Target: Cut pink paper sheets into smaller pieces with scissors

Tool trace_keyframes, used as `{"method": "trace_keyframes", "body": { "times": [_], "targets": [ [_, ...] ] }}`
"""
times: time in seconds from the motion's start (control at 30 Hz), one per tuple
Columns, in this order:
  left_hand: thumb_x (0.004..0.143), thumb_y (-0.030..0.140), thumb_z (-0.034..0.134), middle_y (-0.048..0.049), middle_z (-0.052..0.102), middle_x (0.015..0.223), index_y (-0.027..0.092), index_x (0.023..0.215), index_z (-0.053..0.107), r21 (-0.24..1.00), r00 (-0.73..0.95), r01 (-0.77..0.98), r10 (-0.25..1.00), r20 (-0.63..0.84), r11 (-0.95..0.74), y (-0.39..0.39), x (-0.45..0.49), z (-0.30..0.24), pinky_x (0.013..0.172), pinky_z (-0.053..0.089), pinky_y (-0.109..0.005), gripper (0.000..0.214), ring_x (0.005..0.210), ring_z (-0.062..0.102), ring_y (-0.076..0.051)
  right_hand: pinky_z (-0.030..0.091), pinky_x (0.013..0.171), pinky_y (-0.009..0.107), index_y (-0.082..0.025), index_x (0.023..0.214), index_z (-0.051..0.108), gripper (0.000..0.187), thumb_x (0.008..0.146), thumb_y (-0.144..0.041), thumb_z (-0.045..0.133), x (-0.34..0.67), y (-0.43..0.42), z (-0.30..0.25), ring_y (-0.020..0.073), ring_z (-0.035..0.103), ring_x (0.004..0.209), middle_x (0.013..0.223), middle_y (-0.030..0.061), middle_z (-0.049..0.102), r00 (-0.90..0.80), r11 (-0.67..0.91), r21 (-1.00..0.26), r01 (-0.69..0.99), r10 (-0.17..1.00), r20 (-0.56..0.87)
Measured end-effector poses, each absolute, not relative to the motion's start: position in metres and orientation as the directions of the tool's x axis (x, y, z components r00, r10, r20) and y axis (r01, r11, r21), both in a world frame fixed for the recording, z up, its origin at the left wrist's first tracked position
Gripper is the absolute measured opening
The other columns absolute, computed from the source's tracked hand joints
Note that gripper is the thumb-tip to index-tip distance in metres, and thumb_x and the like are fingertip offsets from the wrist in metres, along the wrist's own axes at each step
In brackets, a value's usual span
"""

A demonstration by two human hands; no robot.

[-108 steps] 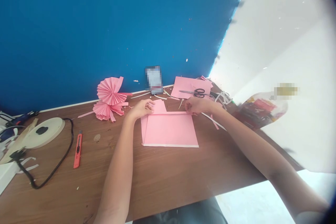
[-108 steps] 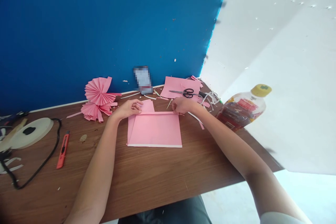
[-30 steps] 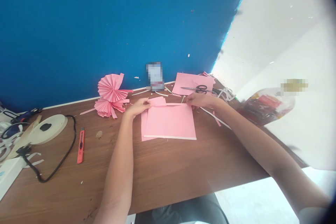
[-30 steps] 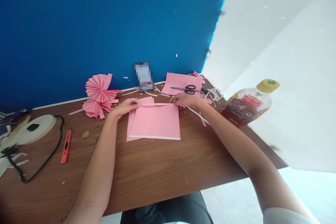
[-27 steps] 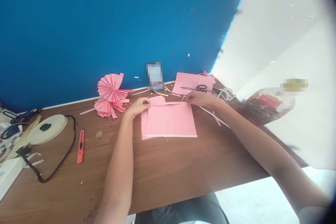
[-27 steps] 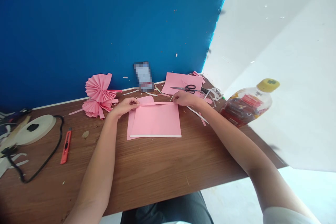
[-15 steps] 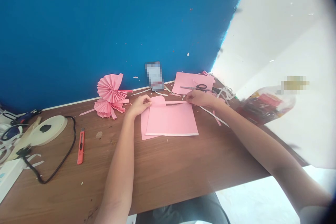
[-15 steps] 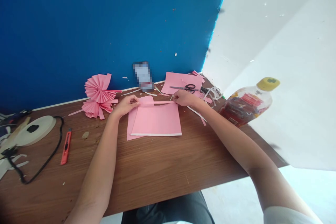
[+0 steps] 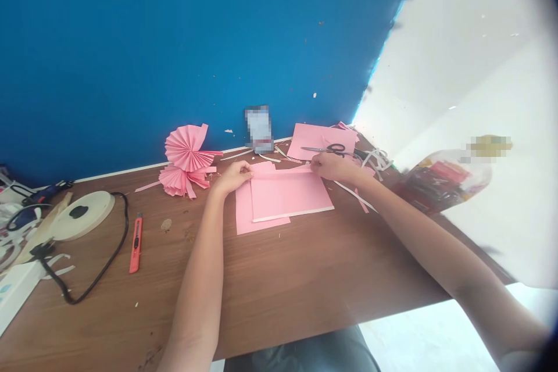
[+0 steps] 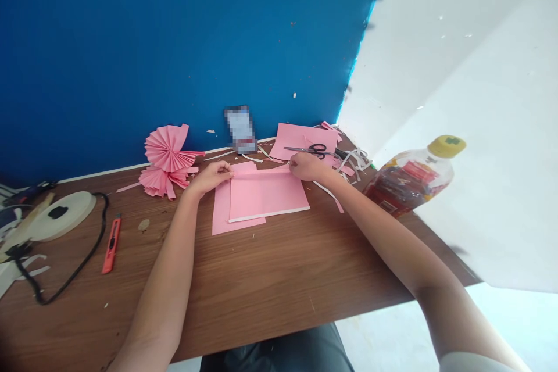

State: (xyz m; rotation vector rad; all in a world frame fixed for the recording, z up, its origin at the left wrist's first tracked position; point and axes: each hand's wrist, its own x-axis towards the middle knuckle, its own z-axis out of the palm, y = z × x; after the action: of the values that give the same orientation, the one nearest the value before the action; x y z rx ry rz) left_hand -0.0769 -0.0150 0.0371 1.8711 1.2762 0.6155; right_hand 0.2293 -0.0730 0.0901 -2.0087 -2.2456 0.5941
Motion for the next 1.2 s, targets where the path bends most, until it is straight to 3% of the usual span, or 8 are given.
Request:
{"method": "trace_keyframes", "body": {
  "times": [0.13, 0.33, 0.47, 0.67, 0.87, 0.97, 1.1, 1.2],
  "targets": [
    [0.074, 0.036, 0.063, -0.0032, 0.062, 0.075, 0.016, 0.085, 0.058, 0.848, 0.42, 0.514, 0.9, -0.118, -0.128, -0.019, -0.076, 0.042, 0.067, 0.044, -0.028, 0.023, 0.069, 0.058, -0.015, 0.039, 0.065, 0.025, -0.018, 0.088, 0.064, 0.018, 0.082, -0.02, 0.047, 0.229, -0.077, 0.094, 0.0217, 0.061, 0.088, 0.1, 0.0092, 0.067, -0.139, 0.058, -0.317, 0.946, 0.961, -0.239],
    [0.067, 0.035, 0.07, -0.0038, 0.064, 0.082, 0.016, 0.079, 0.061, 0.846, 0.666, 0.508, 0.696, -0.269, -0.159, -0.024, -0.078, 0.052, 0.072, 0.045, -0.029, 0.024, 0.078, 0.059, -0.017, 0.037, 0.058, 0.027, -0.017, 0.097, 0.062, 0.022, 0.083, -0.02, 0.045, 0.229, -0.082, 0.092, 0.0225, 0.062, 0.077, 0.092, 0.0118, 0.067, -0.216, 0.152, -0.206, 0.967, 0.917, -0.335],
    [0.069, 0.034, 0.068, -0.0023, 0.064, 0.081, 0.017, 0.074, 0.061, 0.789, 0.672, 0.562, 0.693, -0.262, -0.247, -0.025, -0.078, 0.055, 0.071, 0.042, -0.027, 0.02, 0.078, 0.058, -0.017, 0.037, 0.061, 0.028, -0.016, 0.099, 0.061, 0.023, 0.083, -0.019, 0.044, 0.227, -0.084, 0.089, 0.0255, 0.061, 0.084, 0.095, 0.0151, 0.066, -0.242, 0.216, -0.114, 0.97, 0.913, -0.329],
    [0.073, 0.036, 0.066, -0.0039, 0.066, 0.085, 0.017, 0.082, 0.06, 0.866, 0.659, 0.463, 0.727, -0.194, -0.188, -0.03, -0.071, 0.059, 0.074, 0.043, -0.028, 0.021, 0.083, 0.061, -0.017, 0.036, 0.06, 0.028, -0.015, 0.103, 0.058, 0.026, 0.087, -0.02, 0.038, 0.223, -0.088, 0.091, 0.0238, 0.061, 0.081, 0.096, 0.0156, 0.066, -0.259, 0.231, -0.123, 0.965, 0.906, -0.335],
    [0.069, 0.036, 0.071, -0.006, 0.067, 0.079, 0.015, 0.08, 0.062, 0.873, 0.715, 0.481, 0.611, -0.339, -0.078, -0.031, -0.062, 0.053, 0.067, 0.044, -0.028, 0.025, 0.07, 0.059, -0.015, 0.038, 0.065, 0.027, -0.017, 0.096, 0.058, 0.019, 0.087, -0.022, 0.042, 0.217, -0.095, 0.098, 0.0233, 0.06, 0.087, 0.103, 0.0142, 0.065, -0.23, 0.196, -0.13, 0.972, 0.906, -0.354],
    [0.07, 0.036, 0.07, -0.0044, 0.066, 0.077, 0.015, 0.079, 0.061, 0.87, 0.73, 0.485, 0.589, -0.347, -0.09, -0.028, -0.063, 0.05, 0.067, 0.043, -0.027, 0.024, 0.068, 0.057, -0.013, 0.039, 0.064, 0.028, -0.015, 0.093, 0.059, 0.018, 0.085, -0.018, 0.042, 0.219, -0.095, 0.102, 0.0235, 0.061, 0.085, 0.098, 0.0151, 0.065, -0.205, 0.172, -0.122, 0.978, 0.914, -0.352],
    [0.071, 0.038, 0.069, -0.0052, 0.067, 0.082, 0.015, 0.081, 0.06, 0.855, 0.727, 0.51, 0.582, -0.365, -0.101, -0.028, -0.065, 0.051, 0.068, 0.043, -0.027, 0.027, 0.068, 0.057, -0.013, 0.041, 0.066, 0.031, -0.014, 0.089, 0.061, 0.016, 0.079, -0.016, 0.048, 0.224, -0.092, 0.107, 0.0286, 0.062, 0.088, 0.096, 0.0169, 0.066, -0.076, 0.074, -0.016, 0.997, 0.95, -0.302],
    [0.072, 0.038, 0.068, -0.005, 0.066, 0.081, 0.014, 0.083, 0.06, 0.853, 0.726, 0.51, 0.588, -0.357, -0.111, -0.03, -0.066, 0.054, 0.07, 0.043, -0.027, 0.027, 0.071, 0.058, -0.013, 0.041, 0.066, 0.03, -0.015, 0.089, 0.063, 0.019, 0.078, -0.015, 0.048, 0.228, -0.09, 0.107, 0.0276, 0.062, 0.086, 0.094, 0.0145, 0.067, -0.082, 0.073, -0.044, 0.996, 0.961, -0.263]
  ]
}}
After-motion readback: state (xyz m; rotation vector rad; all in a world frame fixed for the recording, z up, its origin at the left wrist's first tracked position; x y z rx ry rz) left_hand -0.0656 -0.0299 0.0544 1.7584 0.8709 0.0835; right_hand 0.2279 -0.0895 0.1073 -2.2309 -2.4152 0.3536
